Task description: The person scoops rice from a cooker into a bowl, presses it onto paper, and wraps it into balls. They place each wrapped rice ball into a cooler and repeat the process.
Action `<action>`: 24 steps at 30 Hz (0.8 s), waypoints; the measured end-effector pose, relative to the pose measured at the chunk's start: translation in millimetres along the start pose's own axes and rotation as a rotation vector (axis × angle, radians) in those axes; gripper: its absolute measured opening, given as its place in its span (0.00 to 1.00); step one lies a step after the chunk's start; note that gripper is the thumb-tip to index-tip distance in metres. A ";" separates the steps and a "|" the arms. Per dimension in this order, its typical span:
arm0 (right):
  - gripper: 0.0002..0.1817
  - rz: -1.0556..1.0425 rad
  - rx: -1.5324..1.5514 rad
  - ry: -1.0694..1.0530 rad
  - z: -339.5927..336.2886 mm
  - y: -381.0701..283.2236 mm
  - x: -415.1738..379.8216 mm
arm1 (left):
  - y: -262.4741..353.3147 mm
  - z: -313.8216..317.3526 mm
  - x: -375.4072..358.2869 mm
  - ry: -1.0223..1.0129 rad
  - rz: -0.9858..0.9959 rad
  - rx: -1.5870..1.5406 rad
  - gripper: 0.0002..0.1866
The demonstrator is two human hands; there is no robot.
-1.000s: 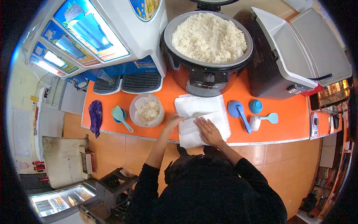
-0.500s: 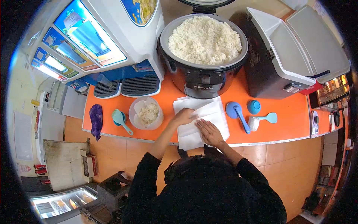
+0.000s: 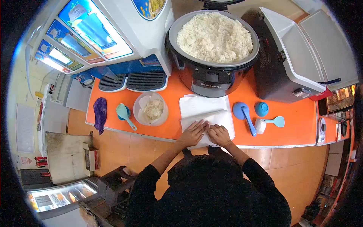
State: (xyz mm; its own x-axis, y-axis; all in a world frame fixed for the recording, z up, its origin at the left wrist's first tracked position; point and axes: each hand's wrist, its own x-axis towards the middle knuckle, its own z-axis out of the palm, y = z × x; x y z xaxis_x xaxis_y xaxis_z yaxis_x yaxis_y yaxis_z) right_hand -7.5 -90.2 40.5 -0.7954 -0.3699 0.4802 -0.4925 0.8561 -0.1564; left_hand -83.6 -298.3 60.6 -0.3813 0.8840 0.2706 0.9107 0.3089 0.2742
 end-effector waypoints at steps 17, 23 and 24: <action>0.15 0.460 0.241 -0.079 15.1 42.5 11.4 | -19.8 44.5 -17.2 0.361 -0.575 -0.412 0.10; 0.24 0.432 0.125 -0.210 -7.6 44.9 50.7 | -29.2 9.0 23.0 0.332 -0.764 -0.371 0.14; 0.25 0.341 0.060 -0.256 -3.4 49.1 52.6 | -32.8 8.6 27.0 0.239 -0.690 -0.142 0.13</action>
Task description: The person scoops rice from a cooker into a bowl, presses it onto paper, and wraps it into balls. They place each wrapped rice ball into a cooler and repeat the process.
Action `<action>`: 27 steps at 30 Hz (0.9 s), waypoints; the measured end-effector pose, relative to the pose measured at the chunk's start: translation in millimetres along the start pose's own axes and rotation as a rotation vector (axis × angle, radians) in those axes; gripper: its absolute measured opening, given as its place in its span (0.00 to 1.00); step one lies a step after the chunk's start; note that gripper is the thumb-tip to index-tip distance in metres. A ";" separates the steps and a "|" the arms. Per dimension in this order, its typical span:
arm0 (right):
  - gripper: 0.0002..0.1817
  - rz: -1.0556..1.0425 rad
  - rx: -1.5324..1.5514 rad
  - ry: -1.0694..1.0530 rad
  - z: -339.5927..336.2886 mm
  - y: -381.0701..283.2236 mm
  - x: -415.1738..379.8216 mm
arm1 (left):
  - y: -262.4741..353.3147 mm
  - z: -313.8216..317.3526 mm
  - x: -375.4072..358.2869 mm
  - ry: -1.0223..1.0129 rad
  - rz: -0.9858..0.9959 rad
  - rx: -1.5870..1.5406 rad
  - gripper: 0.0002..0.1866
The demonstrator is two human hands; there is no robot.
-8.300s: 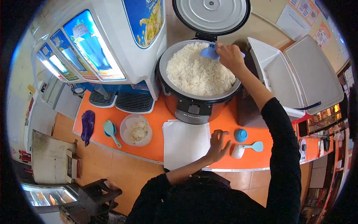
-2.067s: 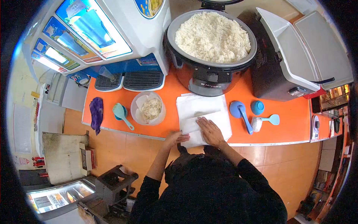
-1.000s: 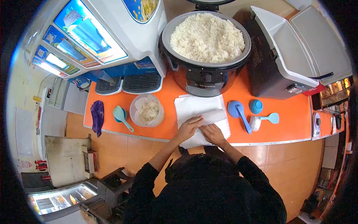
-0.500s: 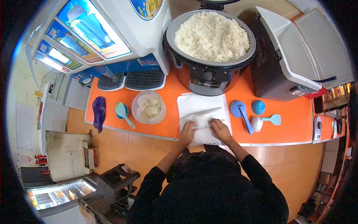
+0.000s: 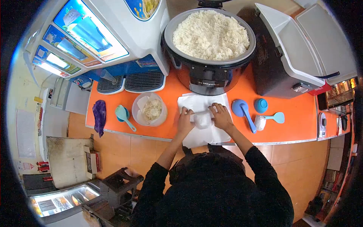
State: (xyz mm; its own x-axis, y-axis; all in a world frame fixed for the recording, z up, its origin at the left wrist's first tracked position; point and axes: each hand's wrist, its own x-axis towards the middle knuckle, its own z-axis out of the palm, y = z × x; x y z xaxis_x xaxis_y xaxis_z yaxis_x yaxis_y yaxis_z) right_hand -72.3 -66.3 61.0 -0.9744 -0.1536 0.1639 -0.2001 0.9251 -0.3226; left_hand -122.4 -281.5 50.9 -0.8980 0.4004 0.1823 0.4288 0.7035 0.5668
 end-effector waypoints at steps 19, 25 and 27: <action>0.29 0.172 0.379 0.194 24.8 -39.9 -54.3 | 64.1 36.4 -67.1 -0.086 -0.397 -0.285 0.39; 0.29 0.177 0.350 0.483 14.9 -43.0 -56.3 | 58.7 -1.6 -21.8 -0.067 -0.618 -1.307 0.34; 0.32 0.143 0.278 0.435 6.7 -36.1 -60.4 | 66.0 -11.0 -5.1 -0.304 -0.675 -0.923 0.33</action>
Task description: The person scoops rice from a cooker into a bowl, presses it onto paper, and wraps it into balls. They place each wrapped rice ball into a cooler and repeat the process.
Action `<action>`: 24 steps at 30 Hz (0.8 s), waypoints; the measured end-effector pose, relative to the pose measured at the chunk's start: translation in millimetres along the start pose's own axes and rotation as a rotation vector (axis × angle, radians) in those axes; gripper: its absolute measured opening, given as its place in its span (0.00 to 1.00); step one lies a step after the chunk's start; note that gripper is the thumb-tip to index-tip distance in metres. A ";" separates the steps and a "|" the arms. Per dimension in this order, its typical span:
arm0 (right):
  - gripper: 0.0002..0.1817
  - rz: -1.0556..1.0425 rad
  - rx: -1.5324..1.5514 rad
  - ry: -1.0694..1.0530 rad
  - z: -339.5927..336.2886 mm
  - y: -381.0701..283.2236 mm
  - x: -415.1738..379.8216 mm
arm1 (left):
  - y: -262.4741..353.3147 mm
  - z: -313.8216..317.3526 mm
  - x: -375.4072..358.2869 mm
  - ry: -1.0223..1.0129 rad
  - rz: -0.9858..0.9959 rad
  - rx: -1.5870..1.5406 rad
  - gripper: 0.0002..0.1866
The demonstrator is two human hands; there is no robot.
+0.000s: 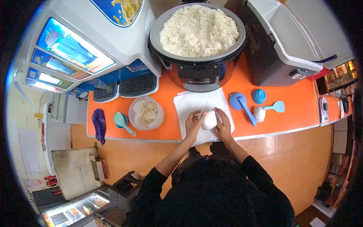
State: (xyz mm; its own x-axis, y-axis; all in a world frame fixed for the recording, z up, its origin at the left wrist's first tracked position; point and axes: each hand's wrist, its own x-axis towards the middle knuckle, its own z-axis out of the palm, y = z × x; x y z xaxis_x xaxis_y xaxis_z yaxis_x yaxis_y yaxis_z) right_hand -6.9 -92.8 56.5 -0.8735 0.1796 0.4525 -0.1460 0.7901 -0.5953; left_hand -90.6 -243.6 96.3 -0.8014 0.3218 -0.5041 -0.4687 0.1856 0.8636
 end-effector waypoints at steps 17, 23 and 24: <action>0.34 0.766 1.213 0.138 -53.8 -14.8 -17.8 | 5.0 124.1 -2.5 0.249 0.082 -0.238 0.23; 0.26 1.067 1.276 0.618 -120.1 24.5 -47.6 | -28.4 182.6 -10.8 -0.139 0.212 0.021 0.28; 0.26 1.075 1.346 0.717 -135.4 42.6 -60.1 | -26.1 181.1 -15.4 -0.220 0.325 0.027 0.29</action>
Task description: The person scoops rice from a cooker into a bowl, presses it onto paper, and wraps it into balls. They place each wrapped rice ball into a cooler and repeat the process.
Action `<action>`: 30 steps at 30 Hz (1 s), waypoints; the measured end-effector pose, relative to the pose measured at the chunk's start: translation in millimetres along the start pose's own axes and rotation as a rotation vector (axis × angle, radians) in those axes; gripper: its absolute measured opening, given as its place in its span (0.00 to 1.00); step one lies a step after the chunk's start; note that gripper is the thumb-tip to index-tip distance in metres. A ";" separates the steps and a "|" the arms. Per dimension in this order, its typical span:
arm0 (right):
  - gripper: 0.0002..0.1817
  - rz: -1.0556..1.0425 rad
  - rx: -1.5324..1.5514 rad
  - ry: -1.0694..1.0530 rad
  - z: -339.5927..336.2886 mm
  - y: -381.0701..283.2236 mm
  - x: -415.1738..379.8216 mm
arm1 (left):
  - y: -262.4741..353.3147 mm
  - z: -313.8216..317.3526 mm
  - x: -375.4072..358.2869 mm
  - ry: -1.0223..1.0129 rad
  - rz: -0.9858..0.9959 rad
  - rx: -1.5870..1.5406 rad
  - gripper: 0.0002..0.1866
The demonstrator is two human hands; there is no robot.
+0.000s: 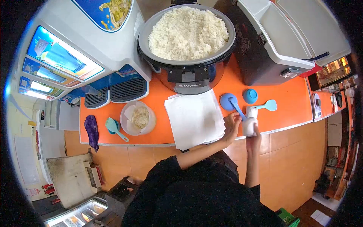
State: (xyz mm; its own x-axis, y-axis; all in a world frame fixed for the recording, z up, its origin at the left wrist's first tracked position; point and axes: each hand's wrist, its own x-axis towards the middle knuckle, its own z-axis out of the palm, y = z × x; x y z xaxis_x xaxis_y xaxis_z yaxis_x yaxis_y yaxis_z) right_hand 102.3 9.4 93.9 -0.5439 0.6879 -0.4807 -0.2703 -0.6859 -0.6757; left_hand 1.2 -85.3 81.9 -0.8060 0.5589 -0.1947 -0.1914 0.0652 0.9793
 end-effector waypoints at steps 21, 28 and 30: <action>0.27 -0.739 -1.702 -0.034 52.2 41.7 80.6 | -41.4 -226.6 -48.2 0.109 0.258 0.983 0.31; 0.23 -1.480 -1.182 -0.204 270.1 -118.6 60.0 | 22.5 -245.0 -8.4 0.346 0.347 0.757 0.25; 0.20 -1.683 -1.433 -0.278 380.3 -125.4 20.1 | 77.5 -227.2 9.9 0.517 0.500 0.524 0.33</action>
State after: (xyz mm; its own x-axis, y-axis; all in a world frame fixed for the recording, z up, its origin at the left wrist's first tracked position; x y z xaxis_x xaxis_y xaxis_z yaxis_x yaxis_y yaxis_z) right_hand -176.9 18.9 381.5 -0.6042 0.1506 0.7825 0.0468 0.9870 -0.1538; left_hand -148.9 -262.6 143.6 -0.9031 0.1884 0.3860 0.4290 0.3539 0.8311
